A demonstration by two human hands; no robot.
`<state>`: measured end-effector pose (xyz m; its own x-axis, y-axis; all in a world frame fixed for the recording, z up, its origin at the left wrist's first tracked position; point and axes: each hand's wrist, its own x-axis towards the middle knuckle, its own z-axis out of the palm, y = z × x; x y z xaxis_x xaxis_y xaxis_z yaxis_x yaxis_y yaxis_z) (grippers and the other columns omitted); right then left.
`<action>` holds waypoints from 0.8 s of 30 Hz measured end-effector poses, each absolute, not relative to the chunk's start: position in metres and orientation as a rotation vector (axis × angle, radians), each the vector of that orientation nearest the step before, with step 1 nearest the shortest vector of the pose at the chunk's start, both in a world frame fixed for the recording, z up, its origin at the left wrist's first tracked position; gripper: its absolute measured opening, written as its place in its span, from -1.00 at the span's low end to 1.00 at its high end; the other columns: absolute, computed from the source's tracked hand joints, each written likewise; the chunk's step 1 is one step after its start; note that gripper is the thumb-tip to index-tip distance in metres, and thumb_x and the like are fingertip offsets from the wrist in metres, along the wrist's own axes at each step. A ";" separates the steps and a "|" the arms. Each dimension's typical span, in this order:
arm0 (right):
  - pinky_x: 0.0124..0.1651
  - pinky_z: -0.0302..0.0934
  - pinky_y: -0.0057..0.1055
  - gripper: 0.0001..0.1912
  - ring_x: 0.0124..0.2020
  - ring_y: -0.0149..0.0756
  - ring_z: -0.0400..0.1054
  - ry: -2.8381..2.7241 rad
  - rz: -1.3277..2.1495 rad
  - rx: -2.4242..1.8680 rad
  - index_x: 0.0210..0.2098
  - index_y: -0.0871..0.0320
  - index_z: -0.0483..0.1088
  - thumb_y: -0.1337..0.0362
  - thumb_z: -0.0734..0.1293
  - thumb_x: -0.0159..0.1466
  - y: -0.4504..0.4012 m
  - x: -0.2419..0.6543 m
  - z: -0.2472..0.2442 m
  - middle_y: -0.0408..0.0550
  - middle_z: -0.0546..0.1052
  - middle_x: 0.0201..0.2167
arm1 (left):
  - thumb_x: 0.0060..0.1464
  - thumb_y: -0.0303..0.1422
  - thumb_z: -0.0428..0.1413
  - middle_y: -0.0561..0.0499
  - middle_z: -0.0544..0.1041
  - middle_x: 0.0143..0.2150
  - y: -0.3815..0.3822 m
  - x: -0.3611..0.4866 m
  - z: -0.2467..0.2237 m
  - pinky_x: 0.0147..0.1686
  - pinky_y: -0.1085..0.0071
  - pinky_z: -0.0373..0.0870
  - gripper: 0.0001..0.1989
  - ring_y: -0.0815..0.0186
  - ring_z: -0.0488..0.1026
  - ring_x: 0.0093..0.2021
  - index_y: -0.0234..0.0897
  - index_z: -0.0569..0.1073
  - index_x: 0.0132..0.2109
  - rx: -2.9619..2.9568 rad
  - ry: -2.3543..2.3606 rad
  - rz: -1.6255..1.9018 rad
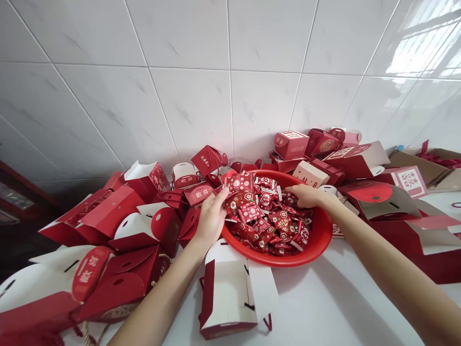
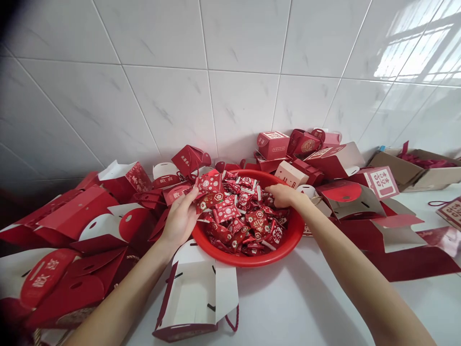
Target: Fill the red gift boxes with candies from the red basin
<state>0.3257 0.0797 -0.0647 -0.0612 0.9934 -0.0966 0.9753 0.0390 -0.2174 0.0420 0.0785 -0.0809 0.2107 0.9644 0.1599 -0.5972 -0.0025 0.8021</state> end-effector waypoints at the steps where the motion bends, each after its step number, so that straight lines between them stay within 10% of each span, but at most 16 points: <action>1: -0.07 0.36 -0.35 -0.51 -0.07 -0.02 0.56 -2.221 0.373 -2.079 -0.19 0.08 0.62 0.55 0.41 -0.10 0.079 0.327 -0.063 0.03 0.68 -0.16 | -0.12 -0.15 0.45 -0.10 0.71 -0.18 0.079 0.042 -0.081 0.12 0.16 0.50 -0.65 -0.01 0.58 0.10 -0.28 0.67 -0.24 0.902 0.521 1.319; 5: -0.30 0.31 -0.42 -0.90 -0.36 -0.17 0.53 -2.251 0.516 -2.010 -0.52 0.07 0.55 0.38 0.48 -0.05 0.075 0.338 -0.056 -0.16 0.60 -0.52 | -0.12 -0.15 0.44 -0.10 0.71 -0.19 0.079 0.042 -0.082 0.13 0.14 0.50 -0.66 -0.03 0.57 0.12 -0.29 0.65 -0.25 0.903 0.520 1.312; 9: -0.43 0.22 -0.44 -0.85 -0.52 -0.27 0.42 -2.213 0.655 -1.946 -0.64 0.07 0.49 0.40 0.51 -0.13 0.068 0.345 -0.051 -0.24 0.51 -0.65 | -0.13 -0.15 0.44 -0.11 0.71 -0.19 0.080 0.042 -0.082 0.10 0.13 0.51 -0.65 -0.04 0.59 0.08 -0.29 0.65 -0.25 0.900 0.526 1.311; 24: -0.25 0.38 -0.30 -0.56 -0.38 -0.20 0.49 -1.583 0.840 -1.531 -0.43 0.17 0.64 -0.08 0.58 -0.08 0.038 0.340 -0.037 0.01 0.66 -0.42 | -0.13 -0.14 0.45 -0.09 0.71 -0.20 0.079 0.042 -0.082 0.06 0.16 0.52 -0.65 0.00 0.62 0.01 -0.28 0.65 -0.26 0.898 0.531 1.306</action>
<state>0.3397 0.0380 -0.0368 0.0127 0.9968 0.0792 0.4930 0.0627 -0.8678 0.0417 0.0792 -0.0822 0.2170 0.9651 0.1464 -0.5895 0.0100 0.8077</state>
